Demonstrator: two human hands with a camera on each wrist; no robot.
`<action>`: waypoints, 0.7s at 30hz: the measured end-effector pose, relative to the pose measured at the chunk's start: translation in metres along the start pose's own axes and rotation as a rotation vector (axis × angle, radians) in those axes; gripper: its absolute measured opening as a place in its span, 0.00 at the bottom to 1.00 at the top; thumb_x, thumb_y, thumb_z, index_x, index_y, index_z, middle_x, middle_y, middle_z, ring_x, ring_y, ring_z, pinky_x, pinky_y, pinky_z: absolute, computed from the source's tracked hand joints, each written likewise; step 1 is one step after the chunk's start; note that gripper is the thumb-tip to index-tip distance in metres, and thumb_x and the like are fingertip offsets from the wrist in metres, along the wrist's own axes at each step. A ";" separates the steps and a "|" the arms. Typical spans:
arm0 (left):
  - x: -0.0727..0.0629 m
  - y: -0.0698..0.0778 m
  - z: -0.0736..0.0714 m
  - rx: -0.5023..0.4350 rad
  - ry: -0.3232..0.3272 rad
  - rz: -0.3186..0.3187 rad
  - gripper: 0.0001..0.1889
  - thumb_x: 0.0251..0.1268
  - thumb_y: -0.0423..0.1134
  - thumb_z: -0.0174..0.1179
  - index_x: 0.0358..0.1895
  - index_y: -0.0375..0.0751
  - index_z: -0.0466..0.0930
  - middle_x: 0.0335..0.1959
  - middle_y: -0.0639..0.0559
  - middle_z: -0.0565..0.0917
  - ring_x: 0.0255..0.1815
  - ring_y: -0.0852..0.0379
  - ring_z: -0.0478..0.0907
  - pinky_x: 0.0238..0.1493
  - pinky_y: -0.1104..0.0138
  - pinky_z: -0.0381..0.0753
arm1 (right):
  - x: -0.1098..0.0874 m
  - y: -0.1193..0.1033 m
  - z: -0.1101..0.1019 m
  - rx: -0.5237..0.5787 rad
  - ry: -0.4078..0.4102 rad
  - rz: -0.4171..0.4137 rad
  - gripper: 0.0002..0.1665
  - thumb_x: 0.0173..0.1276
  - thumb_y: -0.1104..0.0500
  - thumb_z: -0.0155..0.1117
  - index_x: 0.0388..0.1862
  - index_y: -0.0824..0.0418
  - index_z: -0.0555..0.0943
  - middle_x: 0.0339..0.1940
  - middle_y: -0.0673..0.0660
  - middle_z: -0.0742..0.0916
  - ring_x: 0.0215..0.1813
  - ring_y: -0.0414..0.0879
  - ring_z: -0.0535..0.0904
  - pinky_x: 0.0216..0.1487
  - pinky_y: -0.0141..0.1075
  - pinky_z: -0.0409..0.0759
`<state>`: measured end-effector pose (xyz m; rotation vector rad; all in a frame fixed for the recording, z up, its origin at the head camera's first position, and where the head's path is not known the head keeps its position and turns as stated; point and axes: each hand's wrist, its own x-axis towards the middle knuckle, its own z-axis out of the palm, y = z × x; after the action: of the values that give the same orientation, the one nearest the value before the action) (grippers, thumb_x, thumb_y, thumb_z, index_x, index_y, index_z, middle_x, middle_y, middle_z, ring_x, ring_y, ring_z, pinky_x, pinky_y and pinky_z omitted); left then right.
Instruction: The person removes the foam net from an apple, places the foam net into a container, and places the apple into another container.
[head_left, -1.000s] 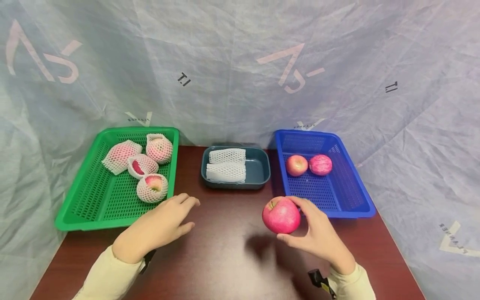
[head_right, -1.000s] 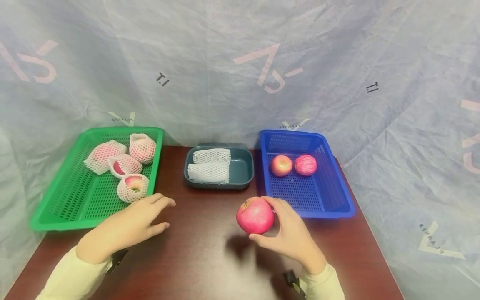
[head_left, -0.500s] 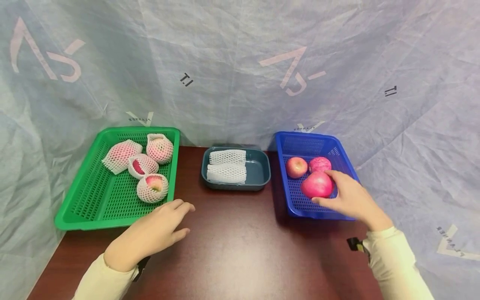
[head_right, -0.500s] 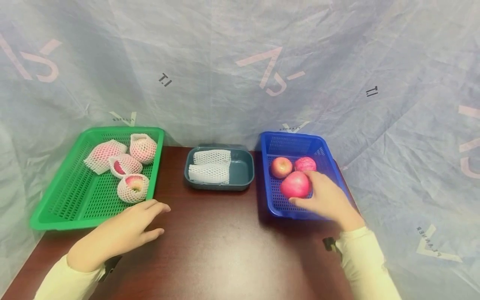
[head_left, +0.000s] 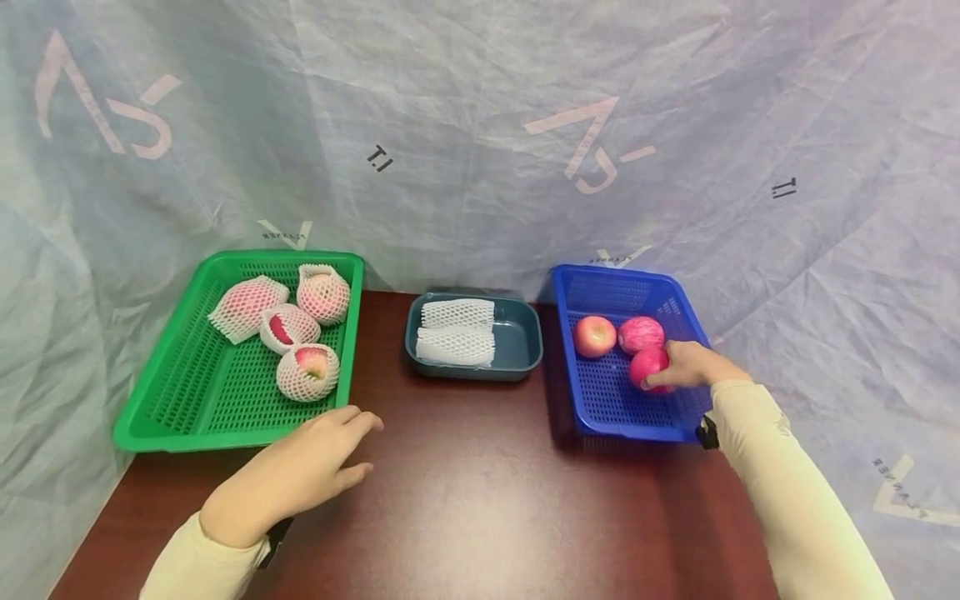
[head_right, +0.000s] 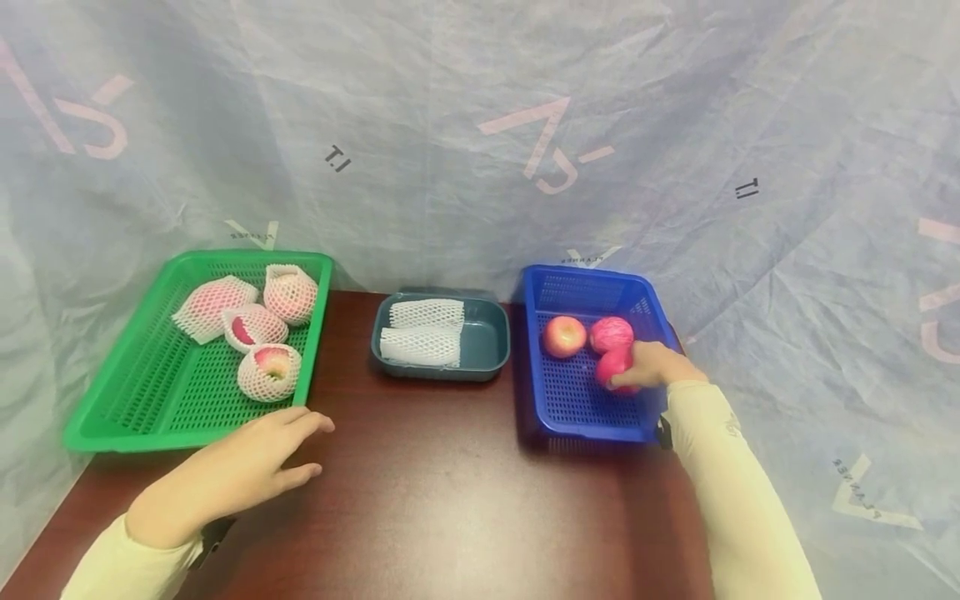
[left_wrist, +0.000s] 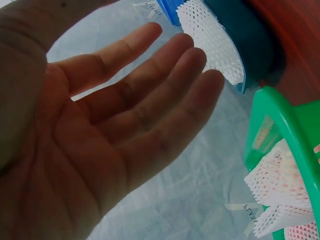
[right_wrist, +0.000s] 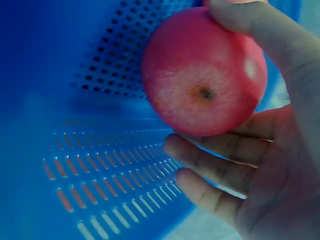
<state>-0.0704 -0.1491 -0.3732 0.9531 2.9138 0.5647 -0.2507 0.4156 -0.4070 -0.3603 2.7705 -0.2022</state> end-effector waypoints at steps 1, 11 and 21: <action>-0.001 0.000 0.000 -0.006 -0.008 -0.005 0.20 0.56 0.37 0.73 0.51 0.38 0.79 0.43 0.52 0.79 0.44 0.52 0.79 0.45 0.56 0.81 | 0.004 0.003 0.000 0.000 -0.014 0.004 0.38 0.51 0.36 0.76 0.34 0.70 0.76 0.26 0.57 0.81 0.32 0.53 0.78 0.37 0.47 0.77; -0.005 -0.003 -0.002 -0.021 -0.033 -0.037 0.18 0.57 0.38 0.73 0.49 0.42 0.79 0.43 0.55 0.78 0.43 0.54 0.78 0.44 0.57 0.80 | 0.018 0.014 -0.002 -0.010 -0.065 0.053 0.39 0.57 0.41 0.72 0.40 0.79 0.75 0.34 0.67 0.82 0.40 0.64 0.80 0.45 0.56 0.78; -0.004 -0.004 0.000 -0.025 -0.032 -0.031 0.19 0.57 0.38 0.73 0.50 0.41 0.79 0.43 0.53 0.78 0.43 0.53 0.78 0.45 0.56 0.80 | 0.001 -0.001 -0.010 -0.032 0.017 0.038 0.37 0.66 0.48 0.65 0.49 0.84 0.72 0.41 0.77 0.82 0.47 0.73 0.79 0.50 0.63 0.75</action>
<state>-0.0688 -0.1542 -0.3749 0.9038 2.8808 0.5769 -0.2547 0.4150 -0.3975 -0.3146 2.7980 -0.1528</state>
